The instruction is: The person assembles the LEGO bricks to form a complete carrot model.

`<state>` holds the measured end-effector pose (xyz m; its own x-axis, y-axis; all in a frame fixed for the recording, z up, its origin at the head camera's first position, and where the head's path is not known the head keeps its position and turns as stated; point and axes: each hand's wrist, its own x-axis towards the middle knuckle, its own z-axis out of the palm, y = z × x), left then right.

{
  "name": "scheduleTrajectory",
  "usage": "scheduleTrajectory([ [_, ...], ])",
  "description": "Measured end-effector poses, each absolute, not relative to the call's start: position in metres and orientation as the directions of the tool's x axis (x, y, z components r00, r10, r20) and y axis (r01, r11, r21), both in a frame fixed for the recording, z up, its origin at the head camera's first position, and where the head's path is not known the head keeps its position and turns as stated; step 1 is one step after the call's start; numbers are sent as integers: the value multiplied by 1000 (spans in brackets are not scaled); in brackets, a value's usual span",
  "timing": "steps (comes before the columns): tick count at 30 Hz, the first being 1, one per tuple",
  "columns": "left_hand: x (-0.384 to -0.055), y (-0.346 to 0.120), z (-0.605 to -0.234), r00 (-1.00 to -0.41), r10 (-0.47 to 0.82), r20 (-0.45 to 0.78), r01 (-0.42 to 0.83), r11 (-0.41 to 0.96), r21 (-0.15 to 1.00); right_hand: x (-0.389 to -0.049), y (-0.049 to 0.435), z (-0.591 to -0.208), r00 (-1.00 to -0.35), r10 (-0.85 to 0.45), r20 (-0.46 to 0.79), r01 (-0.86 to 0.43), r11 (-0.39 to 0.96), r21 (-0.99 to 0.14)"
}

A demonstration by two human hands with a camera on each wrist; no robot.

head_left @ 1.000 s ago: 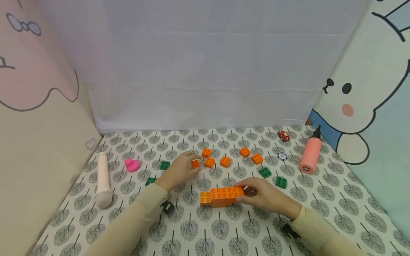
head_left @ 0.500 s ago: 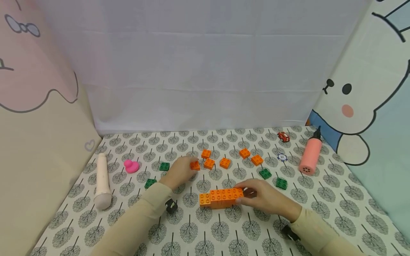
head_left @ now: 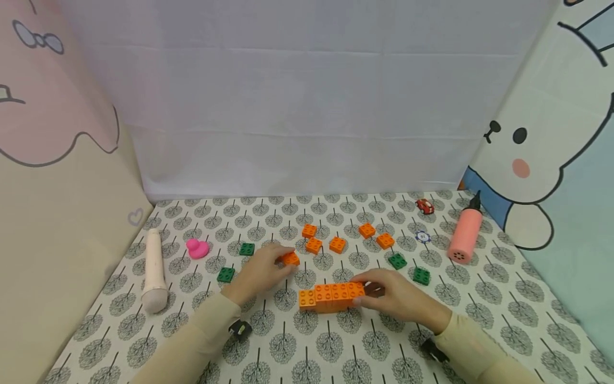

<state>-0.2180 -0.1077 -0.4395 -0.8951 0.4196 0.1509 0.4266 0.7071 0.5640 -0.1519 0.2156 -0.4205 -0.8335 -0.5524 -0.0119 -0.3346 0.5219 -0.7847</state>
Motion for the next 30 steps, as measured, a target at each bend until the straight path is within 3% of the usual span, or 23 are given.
scheduleTrajectory([
  [7,-187,-115,-439,-823,493,281,548,563,618,-152,216,-420,-835,-551,-10,-340,529,-778],
  [16,-164,-108,-432,-661,632,405,731,418,540,-152,214,-421,-832,-555,-20,-331,525,-784],
  [30,-160,-105,-438,-616,682,394,772,423,475,-153,213,-422,-829,-559,-1,-343,510,-788],
])
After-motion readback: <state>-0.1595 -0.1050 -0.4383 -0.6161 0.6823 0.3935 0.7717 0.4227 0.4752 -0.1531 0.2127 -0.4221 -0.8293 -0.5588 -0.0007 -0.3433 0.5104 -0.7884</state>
